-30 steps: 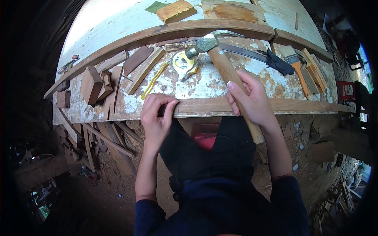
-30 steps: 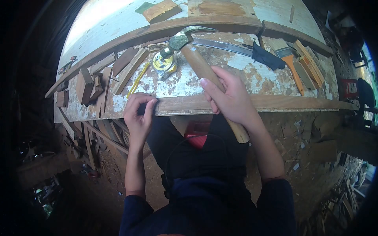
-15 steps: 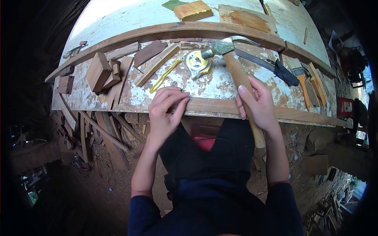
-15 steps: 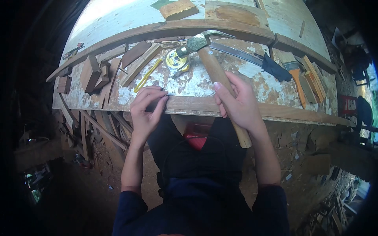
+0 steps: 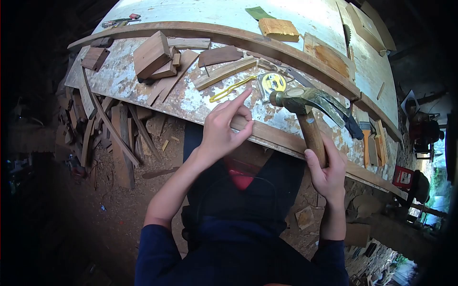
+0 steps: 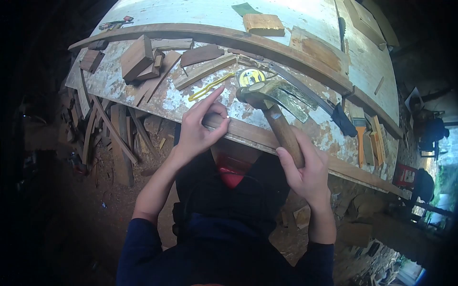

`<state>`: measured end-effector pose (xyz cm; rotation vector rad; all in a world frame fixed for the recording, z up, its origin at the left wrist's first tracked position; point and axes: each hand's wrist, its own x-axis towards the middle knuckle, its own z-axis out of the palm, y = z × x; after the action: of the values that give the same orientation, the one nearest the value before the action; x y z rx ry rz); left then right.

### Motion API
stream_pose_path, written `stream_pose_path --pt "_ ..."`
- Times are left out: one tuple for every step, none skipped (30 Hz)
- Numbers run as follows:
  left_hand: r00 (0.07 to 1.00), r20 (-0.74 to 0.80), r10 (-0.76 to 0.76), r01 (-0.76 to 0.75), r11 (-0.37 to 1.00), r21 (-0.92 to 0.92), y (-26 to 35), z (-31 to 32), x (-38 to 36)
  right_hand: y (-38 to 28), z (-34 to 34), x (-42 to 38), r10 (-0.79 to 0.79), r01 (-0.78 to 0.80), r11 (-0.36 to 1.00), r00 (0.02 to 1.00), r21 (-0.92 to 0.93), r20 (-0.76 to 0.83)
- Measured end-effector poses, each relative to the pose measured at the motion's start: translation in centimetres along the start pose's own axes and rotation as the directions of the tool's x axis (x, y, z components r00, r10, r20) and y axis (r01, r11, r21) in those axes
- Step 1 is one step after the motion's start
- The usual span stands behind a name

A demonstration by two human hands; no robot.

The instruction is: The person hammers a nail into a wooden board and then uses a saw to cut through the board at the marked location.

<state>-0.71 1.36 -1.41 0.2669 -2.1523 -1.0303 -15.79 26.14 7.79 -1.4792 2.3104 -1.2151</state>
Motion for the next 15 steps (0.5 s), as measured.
stream_pose_path --pt "1.000 -0.009 0.005 -0.005 1.000 0.000 0.0 0.1 -0.1 -0.3 0.0 -0.3 -0.041 0.041 0.999 0.999 -0.007 0.003" --pt "1.000 -0.019 0.014 -0.014 1.000 0.000 0.0 0.2 0.0 -0.4 0.0 -0.4 -0.070 0.069 0.998 0.997 0.007 0.028" --pt "0.999 -0.029 0.026 -0.026 1.000 0.002 0.0 0.2 0.1 -0.5 0.1 -0.2 -0.072 0.073 0.997 0.995 -0.008 0.072" --pt "0.999 -0.032 0.023 -0.023 1.000 0.002 0.1 0.1 0.1 -0.8 0.2 0.0 -0.074 0.077 0.997 0.991 -0.022 0.116" --pt "0.999 -0.033 0.020 -0.020 1.000 0.003 0.2 0.1 0.0 -0.9 0.2 0.2 -0.074 0.080 0.996 0.985 -0.035 0.157" --pt "0.999 -0.033 0.018 -0.018 1.000 0.003 0.2 0.0 0.1 -1.0 0.2 0.5 -0.063 0.083 0.993 0.974 -0.083 0.219" --pt "0.999 -0.031 0.015 -0.015 1.000 -0.003 0.2 0.1 0.1 -1.4 0.1 0.5 -0.041 0.059 0.995 0.977 -0.079 0.209" --pt "1.000 -0.028 0.010 -0.010 1.000 -0.011 0.2 0.1 0.0 -1.8 -0.1 0.5 -0.017 0.033 0.997 0.979 -0.076 0.201" --pt "1.000 -0.028 0.004 -0.004 1.000 -0.019 0.1 0.2 0.0 -2.0 -0.1 0.5 0.006 0.009 0.997 0.981 -0.073 0.195" --pt "0.999 -0.031 0.012 -0.013 1.000 -0.014 0.0 0.2 -0.1 -1.9 -0.1 0.2 0.008 0.002 0.998 0.987 -0.056 0.163" --pt "0.999 -0.032 0.020 -0.020 1.000 -0.010 -0.1 0.3 -0.1 -1.8 -0.2 -0.3 0.012 -0.007 0.999 0.991 -0.038 0.132" --pt "0.999 -0.035 0.033 -0.033 0.999 -0.001 -0.1 0.2 0.0 -1.7 -0.1 -0.4 0.010 -0.008 1.000 0.995 -0.018 0.096" --pt "0.999 -0.032 0.028 -0.028 1.000 0.004 0.0 0.1 0.0 -1.5 0.1 -0.2 0.003 0.004 0.999 0.988 -0.049 0.152" --pt "0.999 -0.028 0.024 -0.024 1.000 0.006 0.1 0.0 -0.1 -1.3 0.3 0.2 0.001 0.016 0.997 0.979 -0.081 0.206" --pt "0.999 -0.027 0.022 -0.022 1.000 0.008 0.2 0.0 0.0 -1.2 0.4 0.5 -0.002 0.032 0.993 0.966 -0.112 0.259"
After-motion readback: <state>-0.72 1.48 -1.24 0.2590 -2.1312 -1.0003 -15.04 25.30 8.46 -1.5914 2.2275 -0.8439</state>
